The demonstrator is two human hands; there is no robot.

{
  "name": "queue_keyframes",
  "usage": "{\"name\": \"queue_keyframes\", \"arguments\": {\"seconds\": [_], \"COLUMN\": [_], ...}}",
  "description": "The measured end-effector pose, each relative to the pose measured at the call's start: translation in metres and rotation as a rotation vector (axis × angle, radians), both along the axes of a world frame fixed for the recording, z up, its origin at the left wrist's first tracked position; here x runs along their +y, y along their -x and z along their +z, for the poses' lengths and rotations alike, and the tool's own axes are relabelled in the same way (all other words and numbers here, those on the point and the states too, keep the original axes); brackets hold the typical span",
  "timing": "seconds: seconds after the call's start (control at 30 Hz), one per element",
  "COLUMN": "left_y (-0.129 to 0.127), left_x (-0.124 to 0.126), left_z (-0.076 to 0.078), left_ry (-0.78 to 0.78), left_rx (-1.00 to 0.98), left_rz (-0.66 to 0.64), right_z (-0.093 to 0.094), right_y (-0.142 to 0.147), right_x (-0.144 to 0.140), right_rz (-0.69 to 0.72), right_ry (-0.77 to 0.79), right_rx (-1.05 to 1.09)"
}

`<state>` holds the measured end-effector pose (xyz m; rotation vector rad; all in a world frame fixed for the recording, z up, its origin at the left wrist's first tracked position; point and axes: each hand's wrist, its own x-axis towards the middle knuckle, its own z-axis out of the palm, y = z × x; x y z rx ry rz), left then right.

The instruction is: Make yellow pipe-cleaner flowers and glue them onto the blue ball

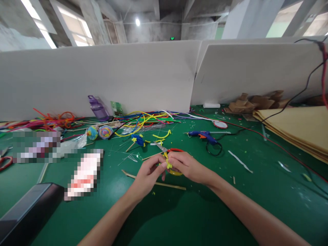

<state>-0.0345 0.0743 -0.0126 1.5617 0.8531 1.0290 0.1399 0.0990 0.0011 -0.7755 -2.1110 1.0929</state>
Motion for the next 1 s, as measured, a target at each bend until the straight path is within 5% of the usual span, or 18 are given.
{"name": "queue_keyframes", "arguments": {"seconds": [0.13,0.33,0.57,0.77,1.0], "left_y": [-0.001,0.000,0.001,-0.003,0.000], "left_x": [0.001,0.001,0.000,0.000,0.004], "left_z": [0.000,-0.001,0.003,0.002,0.001], "left_ry": [-0.036,-0.117,-0.183,-0.020,0.132], "left_rx": [0.063,0.197,0.238,0.073,-0.060], "left_rz": [0.039,0.094,0.095,0.087,0.050], "right_z": [-0.002,-0.011,-0.010,-0.013,-0.010], "right_y": [0.003,0.006,0.006,0.012,-0.006], "right_x": [-0.001,0.000,-0.001,-0.004,0.002], "right_rz": [-0.045,-0.162,-0.172,-0.285,-0.074], "right_ry": [0.150,-0.087,-0.162,-0.204,-0.640], "right_rx": [0.030,-0.054,-0.088,-0.064,-0.320]}}
